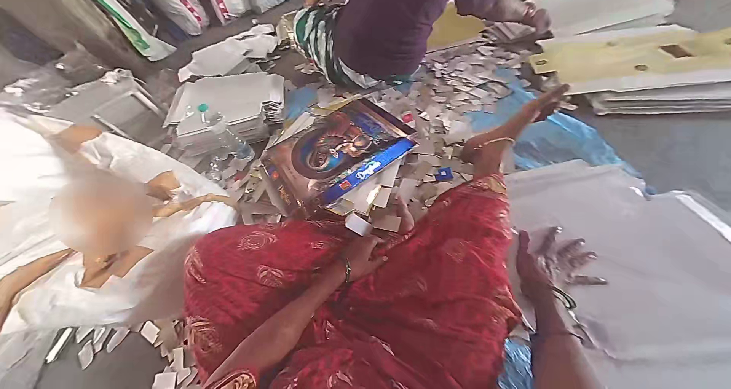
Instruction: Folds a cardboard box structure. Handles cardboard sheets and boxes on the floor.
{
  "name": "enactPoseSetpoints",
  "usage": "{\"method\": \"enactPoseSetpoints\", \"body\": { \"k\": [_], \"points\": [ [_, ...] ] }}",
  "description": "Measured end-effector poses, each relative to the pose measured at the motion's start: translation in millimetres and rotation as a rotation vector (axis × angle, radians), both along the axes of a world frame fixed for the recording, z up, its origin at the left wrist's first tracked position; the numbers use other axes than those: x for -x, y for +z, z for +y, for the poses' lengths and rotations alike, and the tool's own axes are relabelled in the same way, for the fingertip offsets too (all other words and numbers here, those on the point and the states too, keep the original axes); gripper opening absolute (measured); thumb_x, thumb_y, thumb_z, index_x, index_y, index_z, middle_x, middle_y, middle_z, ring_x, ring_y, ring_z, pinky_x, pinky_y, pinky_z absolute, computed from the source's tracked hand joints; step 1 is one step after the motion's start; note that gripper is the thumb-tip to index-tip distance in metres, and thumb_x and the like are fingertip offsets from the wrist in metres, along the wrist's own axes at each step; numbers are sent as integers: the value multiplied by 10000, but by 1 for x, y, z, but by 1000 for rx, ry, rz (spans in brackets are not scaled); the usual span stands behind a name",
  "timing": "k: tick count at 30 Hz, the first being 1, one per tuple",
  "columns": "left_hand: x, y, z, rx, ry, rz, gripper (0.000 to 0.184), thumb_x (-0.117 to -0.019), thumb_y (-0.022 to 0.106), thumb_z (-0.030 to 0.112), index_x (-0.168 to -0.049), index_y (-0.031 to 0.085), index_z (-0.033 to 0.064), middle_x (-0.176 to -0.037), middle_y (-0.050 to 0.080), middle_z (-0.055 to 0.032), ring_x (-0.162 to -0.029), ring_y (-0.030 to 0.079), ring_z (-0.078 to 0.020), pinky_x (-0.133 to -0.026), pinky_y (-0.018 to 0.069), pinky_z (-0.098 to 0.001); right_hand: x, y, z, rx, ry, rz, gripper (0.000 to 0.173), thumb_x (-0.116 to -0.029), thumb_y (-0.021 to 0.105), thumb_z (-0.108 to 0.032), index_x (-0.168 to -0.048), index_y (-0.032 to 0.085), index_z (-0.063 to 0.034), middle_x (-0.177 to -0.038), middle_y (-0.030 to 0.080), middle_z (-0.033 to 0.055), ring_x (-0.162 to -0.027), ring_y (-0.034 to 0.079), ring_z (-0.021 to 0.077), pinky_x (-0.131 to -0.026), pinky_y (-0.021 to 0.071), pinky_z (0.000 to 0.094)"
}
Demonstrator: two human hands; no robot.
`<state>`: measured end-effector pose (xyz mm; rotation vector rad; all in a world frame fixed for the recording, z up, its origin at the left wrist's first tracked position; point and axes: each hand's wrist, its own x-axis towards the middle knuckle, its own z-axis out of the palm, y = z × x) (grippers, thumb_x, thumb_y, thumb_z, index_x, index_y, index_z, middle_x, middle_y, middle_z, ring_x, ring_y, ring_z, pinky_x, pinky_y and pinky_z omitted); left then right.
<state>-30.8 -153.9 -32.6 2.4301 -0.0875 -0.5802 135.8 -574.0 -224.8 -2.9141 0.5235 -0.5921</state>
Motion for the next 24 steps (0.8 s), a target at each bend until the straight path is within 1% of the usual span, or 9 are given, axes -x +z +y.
{"method": "enactPoseSetpoints", "body": {
  "k": [2,4,7,8,10,14,17,20,24],
  "points": [
    [1,-2,1,-9,-11,-10,540,-1033,575,379,-1445,511,35,-1432,555,-193,-1346,526,-317,-1154,397,-482,4,20,1,-146,-16,180,880,-949,115,-821,-1662,77,-308,-1718,75,172,-1564,58,461,-1079,34,871],
    [0,-3,1,5,-16,-5,540,-1035,572,383,-1446,510,37,-1441,549,-193,-1354,519,-316,-1158,390,-478,-5,-9,-9,-38,-6,-48,847,-969,133,-793,-1634,272,-288,-1662,267,219,-1509,219,527,-984,82,928],
    [-3,-1,6,111,17,36,507,-1046,567,340,-1441,515,26,-1438,544,-211,-1354,518,-316,-1163,383,-461,-11,7,-12,-27,-90,268,756,-977,113,-776,-1643,89,-421,-1733,86,55,-1570,112,419,-1021,186,883],
    [-4,-1,9,169,45,13,475,-1048,566,314,-1422,538,23,-1413,559,-215,-1323,543,-308,-1147,403,-450,-21,-30,-24,130,-84,-21,769,-983,126,-770,-1604,334,-367,-1648,354,106,-1487,333,464,-912,230,918],
    [-8,6,15,244,128,-75,392,-1051,547,268,-1366,595,38,-1347,612,-188,-1225,614,-269,-1082,473,-426,-10,3,-16,-16,-94,291,794,-973,85,-782,-1654,64,-374,-1728,86,104,-1566,113,435,-1064,158,859],
    [-24,39,53,224,374,-226,346,-1065,501,204,-1342,615,30,-1295,642,-179,-1121,657,-268,-997,522,-433,6,46,6,-97,-52,209,828,-993,209,-734,-1635,283,-216,-1665,261,217,-1513,246,501,-1052,209,848],
    [-35,51,89,89,454,-418,290,-1030,562,142,-1290,649,50,-1237,676,-138,-1006,685,-257,-904,560,-450,3,42,2,-111,-46,227,851,-977,157,-769,-1647,237,-251,-1676,246,199,-1526,218,491,-1058,209,850],
    [-38,59,115,-78,418,-455,405,-967,690,177,-1353,614,82,-1356,617,-161,-1217,592,-363,-1020,487,-541,-13,-2,-19,-23,-40,82,855,-981,123,-765,-1633,284,-236,-1643,318,209,-1487,305,507,-994,237,878],
    [-48,28,133,-315,307,-235,783,-867,806,303,-1543,438,162,-1618,363,-155,-1478,351,-393,-1138,335,-652,-4,34,-3,-63,-64,296,835,-976,122,-768,-1648,223,-282,-1692,234,142,-1530,234,460,-1043,222,853]
  ]
}}
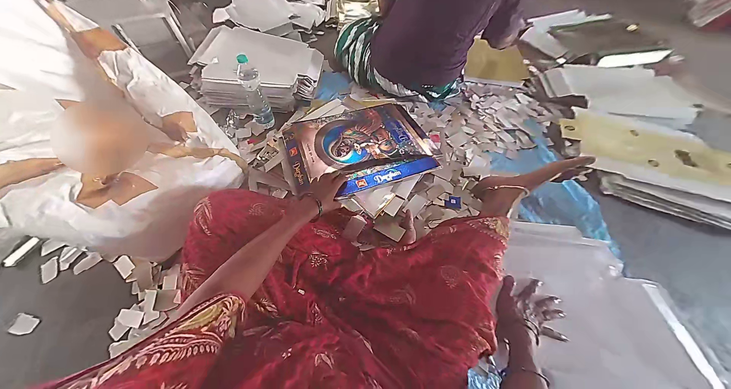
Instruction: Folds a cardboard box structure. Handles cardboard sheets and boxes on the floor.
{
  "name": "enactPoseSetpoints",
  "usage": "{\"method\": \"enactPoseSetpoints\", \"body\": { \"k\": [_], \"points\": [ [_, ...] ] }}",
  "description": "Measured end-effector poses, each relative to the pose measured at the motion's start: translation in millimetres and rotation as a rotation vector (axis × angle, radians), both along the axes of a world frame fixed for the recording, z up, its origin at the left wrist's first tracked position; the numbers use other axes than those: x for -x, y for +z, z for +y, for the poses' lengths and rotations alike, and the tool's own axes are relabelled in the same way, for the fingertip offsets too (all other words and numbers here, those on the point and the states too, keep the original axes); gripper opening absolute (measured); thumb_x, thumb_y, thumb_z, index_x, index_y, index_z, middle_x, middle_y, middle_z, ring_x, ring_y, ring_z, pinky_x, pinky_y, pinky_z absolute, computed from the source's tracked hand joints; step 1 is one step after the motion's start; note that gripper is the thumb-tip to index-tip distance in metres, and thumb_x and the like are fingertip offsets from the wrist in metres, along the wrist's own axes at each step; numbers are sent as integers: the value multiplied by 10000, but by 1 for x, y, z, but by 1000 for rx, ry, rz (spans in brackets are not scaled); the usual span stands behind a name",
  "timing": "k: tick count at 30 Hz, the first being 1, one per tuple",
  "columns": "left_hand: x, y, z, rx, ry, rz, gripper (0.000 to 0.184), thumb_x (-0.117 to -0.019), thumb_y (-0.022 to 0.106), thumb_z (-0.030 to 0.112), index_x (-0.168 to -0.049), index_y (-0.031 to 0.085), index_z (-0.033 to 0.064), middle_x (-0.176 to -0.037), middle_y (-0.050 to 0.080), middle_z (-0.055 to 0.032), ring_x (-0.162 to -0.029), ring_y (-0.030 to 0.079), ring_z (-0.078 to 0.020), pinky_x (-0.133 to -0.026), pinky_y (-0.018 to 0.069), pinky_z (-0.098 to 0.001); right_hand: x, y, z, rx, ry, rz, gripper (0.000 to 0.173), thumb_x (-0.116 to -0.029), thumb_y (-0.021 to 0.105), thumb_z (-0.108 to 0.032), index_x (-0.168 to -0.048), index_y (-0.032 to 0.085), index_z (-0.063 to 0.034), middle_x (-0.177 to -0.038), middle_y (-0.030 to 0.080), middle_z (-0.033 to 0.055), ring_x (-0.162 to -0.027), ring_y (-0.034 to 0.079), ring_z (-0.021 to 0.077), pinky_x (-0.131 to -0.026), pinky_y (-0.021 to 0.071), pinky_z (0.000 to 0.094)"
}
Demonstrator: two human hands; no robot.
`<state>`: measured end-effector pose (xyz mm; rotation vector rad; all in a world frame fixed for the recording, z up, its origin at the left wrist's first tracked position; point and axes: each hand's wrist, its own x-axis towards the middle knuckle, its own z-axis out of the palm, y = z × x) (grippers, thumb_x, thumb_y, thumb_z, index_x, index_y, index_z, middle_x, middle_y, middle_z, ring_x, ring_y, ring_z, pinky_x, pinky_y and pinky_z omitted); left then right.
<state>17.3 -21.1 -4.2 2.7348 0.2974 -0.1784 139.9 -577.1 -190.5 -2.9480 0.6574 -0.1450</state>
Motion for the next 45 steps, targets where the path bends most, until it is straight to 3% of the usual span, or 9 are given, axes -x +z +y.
{"method": "enactPoseSetpoints", "body": {
  "k": [2,6,12,15,18,22,25,32,45],
  "points": [
    [-1,-11,4,-19,-15,53,796,-898,775,355,-1576,393,188,-1665,281,-137,-1514,291,-377,-1163,277,-666,10,27,15,-29,22,-63,814,-979,211,-744,-1616,336,-253,-1659,303,180,-1509,284,473,-1039,230,850],
    [8,-20,11,-83,-61,-7,804,-881,799,285,-1568,401,158,-1654,321,-105,-1502,336,-330,-1187,302,-568,15,84,16,-293,135,222,793,-1042,437,-572,-1636,221,-93,-1652,53,362,-1515,76,576,-1132,117,796],
    [17,-17,13,-132,-89,-21,780,-869,704,-10,-1571,405,155,-1645,334,-125,-1496,345,-351,-1187,321,-547,16,128,26,-373,368,52,682,-1036,571,-380,-1515,399,74,-1549,339,391,-1464,303,546,-1210,206,657],
    [17,-11,7,-108,-84,-5,729,-889,655,-21,-1561,419,135,-1636,343,-152,-1493,344,-372,-1184,324,-556,36,182,111,-613,624,-164,461,-1064,507,-198,-1402,508,117,-1392,548,331,-1316,538,406,-1135,408,483],
    [13,-19,9,-106,-83,-24,773,-842,668,-55,-1554,434,134,-1624,353,-177,-1491,345,-373,-1206,304,-525,53,210,213,-717,871,41,384,-1061,531,-203,-1363,583,29,-1198,696,213,-1085,695,299,-989,546,468],
    [19,-26,8,-130,-86,-85,773,-821,706,-65,-1531,465,123,-1606,384,-176,-1469,390,-357,-1204,331,-491,82,197,324,-448,1023,442,627,-1021,575,-442,-1566,414,-177,-1215,699,212,-1175,641,410,-1053,439,632],
    [25,-19,3,-109,-83,-106,697,-859,667,-71,-1511,486,98,-1602,392,-175,-1466,398,-354,-1200,335,-489,102,195,358,-469,1008,467,534,-1052,529,-348,-1540,440,-150,-1273,666,225,-1188,640,408,-1023,478,591],
    [22,-26,6,-76,-82,-184,637,-856,661,-73,-1466,529,52,-1543,456,-217,-1420,449,-391,-1177,363,-504,82,184,307,-776,1064,95,323,-993,655,-282,-1212,721,-53,-1035,748,145,-998,701,281,-1038,469,509],
    [24,-5,5,7,8,-19,553,-950,644,7,-1483,495,22,-1577,409,-225,-1477,389,-346,-1205,335,-472,86,163,297,-848,1044,-68,240,-1021,606,-179,-1086,732,15,-1024,735,187,-1029,700,311,-1110,415,519]
  ]
}}
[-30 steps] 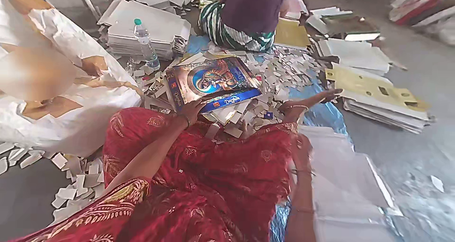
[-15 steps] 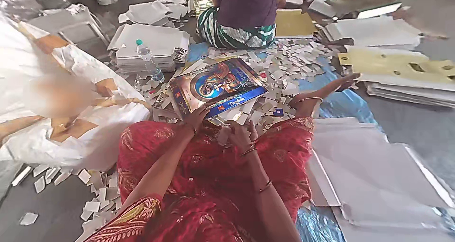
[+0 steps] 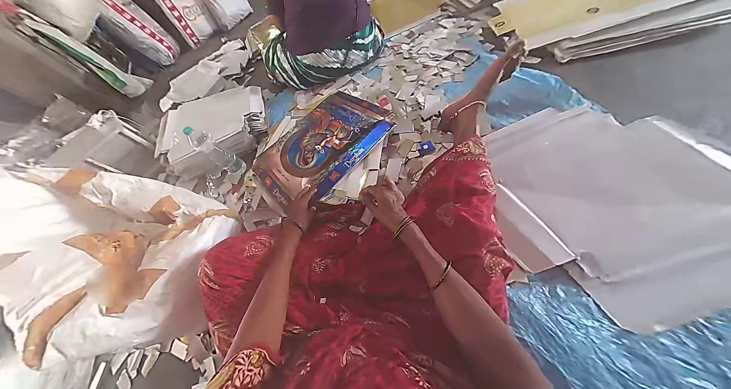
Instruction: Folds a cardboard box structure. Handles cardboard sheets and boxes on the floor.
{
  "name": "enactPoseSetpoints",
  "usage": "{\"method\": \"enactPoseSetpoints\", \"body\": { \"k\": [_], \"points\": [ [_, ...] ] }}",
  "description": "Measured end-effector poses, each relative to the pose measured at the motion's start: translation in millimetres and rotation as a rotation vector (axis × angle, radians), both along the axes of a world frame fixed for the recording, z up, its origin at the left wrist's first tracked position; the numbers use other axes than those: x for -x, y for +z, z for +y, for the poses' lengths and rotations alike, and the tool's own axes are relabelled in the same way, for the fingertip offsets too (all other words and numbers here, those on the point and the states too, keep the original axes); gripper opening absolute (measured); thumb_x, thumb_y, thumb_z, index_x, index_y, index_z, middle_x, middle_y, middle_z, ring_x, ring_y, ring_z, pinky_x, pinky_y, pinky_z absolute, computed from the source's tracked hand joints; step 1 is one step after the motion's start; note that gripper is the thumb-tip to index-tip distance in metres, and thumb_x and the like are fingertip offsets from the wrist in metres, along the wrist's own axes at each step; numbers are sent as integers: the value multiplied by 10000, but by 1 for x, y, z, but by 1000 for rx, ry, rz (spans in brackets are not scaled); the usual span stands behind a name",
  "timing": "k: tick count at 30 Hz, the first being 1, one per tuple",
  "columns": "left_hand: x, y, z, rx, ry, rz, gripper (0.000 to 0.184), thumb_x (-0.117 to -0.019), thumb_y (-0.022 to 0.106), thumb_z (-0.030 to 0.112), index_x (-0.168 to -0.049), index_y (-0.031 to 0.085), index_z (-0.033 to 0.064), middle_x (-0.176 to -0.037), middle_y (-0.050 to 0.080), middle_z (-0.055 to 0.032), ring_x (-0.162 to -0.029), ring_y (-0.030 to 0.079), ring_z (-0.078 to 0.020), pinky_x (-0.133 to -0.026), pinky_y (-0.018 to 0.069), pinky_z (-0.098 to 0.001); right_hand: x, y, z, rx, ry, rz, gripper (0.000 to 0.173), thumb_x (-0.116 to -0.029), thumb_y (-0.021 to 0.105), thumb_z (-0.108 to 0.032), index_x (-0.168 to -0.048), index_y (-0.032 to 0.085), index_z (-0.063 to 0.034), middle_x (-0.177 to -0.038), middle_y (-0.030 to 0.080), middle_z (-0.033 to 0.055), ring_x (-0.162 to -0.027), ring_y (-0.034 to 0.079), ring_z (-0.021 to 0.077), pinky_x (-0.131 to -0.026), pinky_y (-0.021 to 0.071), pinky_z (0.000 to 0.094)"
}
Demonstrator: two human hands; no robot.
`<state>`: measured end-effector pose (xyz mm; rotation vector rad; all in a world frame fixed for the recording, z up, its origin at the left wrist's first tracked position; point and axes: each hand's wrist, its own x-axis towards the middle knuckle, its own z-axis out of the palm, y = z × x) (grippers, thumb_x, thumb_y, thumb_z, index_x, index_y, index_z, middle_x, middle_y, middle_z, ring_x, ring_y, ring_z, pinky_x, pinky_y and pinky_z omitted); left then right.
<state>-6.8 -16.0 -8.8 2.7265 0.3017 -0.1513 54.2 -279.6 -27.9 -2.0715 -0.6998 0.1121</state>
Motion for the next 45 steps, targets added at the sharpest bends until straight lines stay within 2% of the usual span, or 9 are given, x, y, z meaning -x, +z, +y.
{"method": "enactPoseSetpoints", "body": {
  "k": [7,11,15,18,24,32,38,41,45],
  "points": [
    [1,34,-4,-83,-40,168,466,-1015,520,13,-1479,520,61,-1484,546,-174,-1376,520,-353,-1167,374,-525,3,3,-7,20,23,19,277,-1037,573,-221,-1111,736,-9,-1065,724,182,-1057,682,323,-995,494,526],
    [-1,27,-2,-107,-87,162,451,-1012,569,61,-1461,533,43,-1512,507,-194,-1420,470,-345,-1188,354,-499,3,4,-7,54,12,-24,286,-1037,571,-215,-1113,745,-2,-1073,743,171,-1108,684,300,-1207,285,526],
    [2,9,3,-80,-71,79,436,-1008,599,105,-1439,560,57,-1543,458,-209,-1452,419,-351,-1194,346,-484,5,0,-9,66,22,-11,277,-1036,572,-214,-1089,745,-4,-1077,734,184,-1103,677,333,-1083,432,535],
    [6,3,7,-16,-41,-3,421,-1006,610,113,-1419,576,41,-1530,475,-199,-1444,431,-337,-1197,343,-463,5,-1,-6,72,42,18,289,-1044,551,-200,-1119,735,10,-1104,733,189,-1130,673,316,-1168,349,518],
    [9,3,8,61,-12,-52,392,-1008,606,112,-1391,599,27,-1503,506,-204,-1417,468,-333,-1183,367,-464,5,-4,-3,70,53,27,299,-1043,544,-193,-1123,728,28,-1110,727,209,-1091,685,334,-1019,497,485],
    [13,21,5,25,19,-26,412,-1081,360,60,-1443,552,21,-1435,578,-217,-1357,537,-371,-1171,375,-499,6,-13,1,45,40,-14,280,-1020,579,-186,-1100,738,29,-1083,731,217,-1054,698,341,-1003,512,484],
    [5,77,29,-179,176,-263,354,-1052,441,57,-1310,676,115,-1317,656,-201,-1188,634,-437,-994,476,-653,6,-1,-3,26,37,-10,252,-1003,602,-151,-1094,745,36,-1050,749,202,-1048,707,336,-1151,364,557],
    [1,133,44,-280,104,-542,372,-1044,401,25,-1271,688,88,-1300,662,-191,-1222,618,-403,-1028,468,-614,7,2,-3,-106,-9,135,265,-1014,602,-191,-1113,730,18,-1007,748,155,-920,723,231,-941,553,423],
    [7,223,39,-344,36,-758,356,-1068,378,69,-1248,684,42,-1217,685,-213,-1183,634,-390,-1033,466,-575,8,7,-1,-584,-27,543,322,-1090,479,-204,-1228,615,53,-1059,726,133,-872,740,185,-799,636,340]
  ]
}}
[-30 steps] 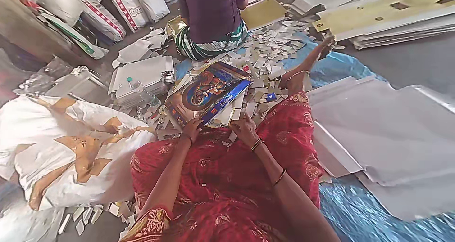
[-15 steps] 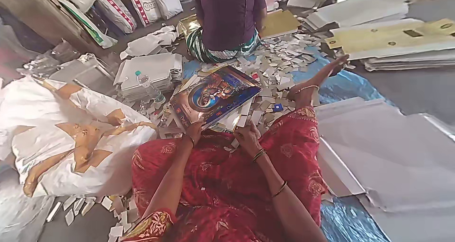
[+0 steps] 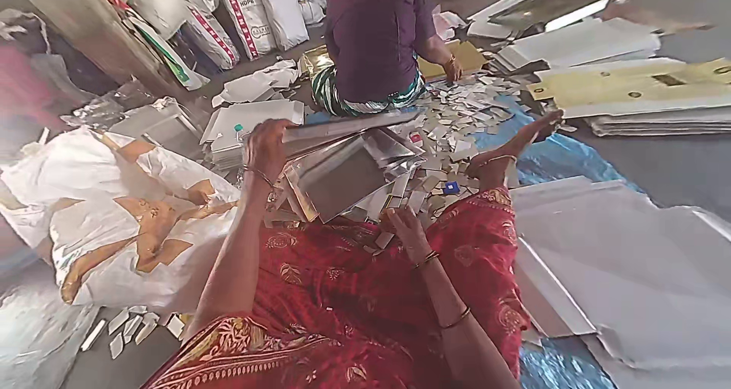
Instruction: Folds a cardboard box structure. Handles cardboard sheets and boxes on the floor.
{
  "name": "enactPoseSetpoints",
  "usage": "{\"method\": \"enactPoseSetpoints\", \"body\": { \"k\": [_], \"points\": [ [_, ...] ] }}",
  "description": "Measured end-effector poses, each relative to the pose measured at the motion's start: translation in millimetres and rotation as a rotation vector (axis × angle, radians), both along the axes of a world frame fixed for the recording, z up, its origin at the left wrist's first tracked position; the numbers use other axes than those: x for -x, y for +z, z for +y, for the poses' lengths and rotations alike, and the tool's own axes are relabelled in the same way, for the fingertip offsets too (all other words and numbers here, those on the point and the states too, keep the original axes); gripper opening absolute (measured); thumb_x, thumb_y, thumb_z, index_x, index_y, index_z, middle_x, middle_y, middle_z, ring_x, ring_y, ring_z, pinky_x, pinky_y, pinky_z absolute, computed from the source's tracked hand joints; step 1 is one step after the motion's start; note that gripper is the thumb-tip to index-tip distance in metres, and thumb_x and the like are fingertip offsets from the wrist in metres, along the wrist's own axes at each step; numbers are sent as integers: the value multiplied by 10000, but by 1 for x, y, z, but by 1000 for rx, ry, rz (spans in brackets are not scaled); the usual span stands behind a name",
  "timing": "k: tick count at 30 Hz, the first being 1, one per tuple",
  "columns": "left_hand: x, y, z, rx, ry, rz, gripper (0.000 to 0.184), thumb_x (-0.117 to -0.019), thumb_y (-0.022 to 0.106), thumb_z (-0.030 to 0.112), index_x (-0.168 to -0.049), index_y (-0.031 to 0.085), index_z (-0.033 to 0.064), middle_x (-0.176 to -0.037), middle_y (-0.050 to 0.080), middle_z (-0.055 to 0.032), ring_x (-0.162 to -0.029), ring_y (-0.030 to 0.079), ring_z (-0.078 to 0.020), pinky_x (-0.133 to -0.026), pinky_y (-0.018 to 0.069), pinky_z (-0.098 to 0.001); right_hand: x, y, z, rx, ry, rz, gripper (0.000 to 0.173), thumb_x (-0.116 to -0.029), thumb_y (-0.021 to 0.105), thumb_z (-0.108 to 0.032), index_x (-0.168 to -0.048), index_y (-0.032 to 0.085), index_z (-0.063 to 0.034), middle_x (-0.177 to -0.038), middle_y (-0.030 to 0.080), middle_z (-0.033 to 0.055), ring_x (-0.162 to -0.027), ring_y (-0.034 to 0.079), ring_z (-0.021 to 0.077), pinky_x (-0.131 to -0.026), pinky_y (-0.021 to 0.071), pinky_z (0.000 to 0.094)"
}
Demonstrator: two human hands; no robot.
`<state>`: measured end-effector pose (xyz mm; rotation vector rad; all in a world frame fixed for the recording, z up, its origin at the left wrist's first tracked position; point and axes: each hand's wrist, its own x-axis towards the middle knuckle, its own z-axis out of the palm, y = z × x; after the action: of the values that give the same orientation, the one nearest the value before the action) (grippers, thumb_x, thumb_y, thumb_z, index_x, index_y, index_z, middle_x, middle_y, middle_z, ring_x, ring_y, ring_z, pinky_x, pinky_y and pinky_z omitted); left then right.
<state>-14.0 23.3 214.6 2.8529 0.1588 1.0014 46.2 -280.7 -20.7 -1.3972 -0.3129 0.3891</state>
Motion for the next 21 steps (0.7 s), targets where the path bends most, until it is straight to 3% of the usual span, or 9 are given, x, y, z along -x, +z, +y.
{"method": "enactPoseSetpoints", "body": {
  "k": [2,4,6,9,13,17,18,20,21],
  "points": [
    [6,33,-3,-28,-29,-78,362,-1075,367,96,-1259,675,48,-1237,680,-198,-1213,622,-358,-1065,457,-545,-2,2,-1,-203,5,168,431,-1123,341,-277,-1328,540,46,-1125,714,168,-930,741,255,-829,635,400],
    [18,64,-16,-31,-45,-139,358,-1069,371,85,-1259,669,27,-1224,668,-228,-1210,608,-382,-1068,436,-550,-4,6,-2,-276,-7,260,503,-1137,218,-317,-1406,469,27,-1200,688,182,-982,729,270,-854,615,407],
    [31,90,-28,-24,-25,-170,352,-1075,380,99,-1264,665,13,-1243,658,-244,-1215,604,-388,-1071,426,-553,-7,9,-3,-311,-39,311,519,-1139,187,-345,-1449,434,-9,-1274,660,165,-1037,713,255,-877,599,390],
    [52,114,-27,-27,-82,-215,345,-1084,401,184,-1244,665,30,-1216,669,-206,-1144,640,-295,-1010,474,-488,-9,5,-1,-363,-55,326,511,-1136,242,-362,-1517,347,-38,-1352,613,155,-1087,694,244,-901,589,375],
    [68,123,-23,165,-235,-204,301,-1060,474,154,-1241,630,-29,-1222,659,-126,-1082,613,-47,-971,487,-224,-7,1,2,-377,-88,260,591,-1107,377,-344,-1605,184,-90,-1473,518,157,-1174,653,251,-913,583,395],
    [70,105,-13,523,-279,-138,271,-1047,492,118,-1259,624,13,-1145,668,-28,-978,608,-18,-866,519,-232,-6,10,-5,-453,-52,171,874,-1017,463,-590,-1631,18,-155,-1599,384,136,-1317,570,280,-976,564,452],
    [68,98,-10,594,-272,-131,259,-1045,501,124,-1248,636,35,-1086,677,-10,-889,606,-14,-768,516,-225,-7,14,-7,-480,-25,149,947,-980,483,-657,-1632,15,-153,-1613,371,125,-1339,554,277,-1001,550,459],
    [62,80,-5,717,-296,-84,258,-1048,499,122,-1247,638,35,-1069,683,-19,-876,616,-35,-767,530,-248,-6,22,-14,-568,-4,119,1032,-900,594,-705,-1597,135,-97,-1543,463,119,-1301,586,264,-1012,560,465],
    [60,71,-6,773,-293,-55,250,-1049,500,118,-1236,635,24,-1061,678,-35,-882,619,-52,-780,533,-268,-3,25,-18,-617,-17,121,895,-939,586,-641,-1525,247,-56,-1425,560,113,-1222,632,241,-991,575,453]
  ]
}}
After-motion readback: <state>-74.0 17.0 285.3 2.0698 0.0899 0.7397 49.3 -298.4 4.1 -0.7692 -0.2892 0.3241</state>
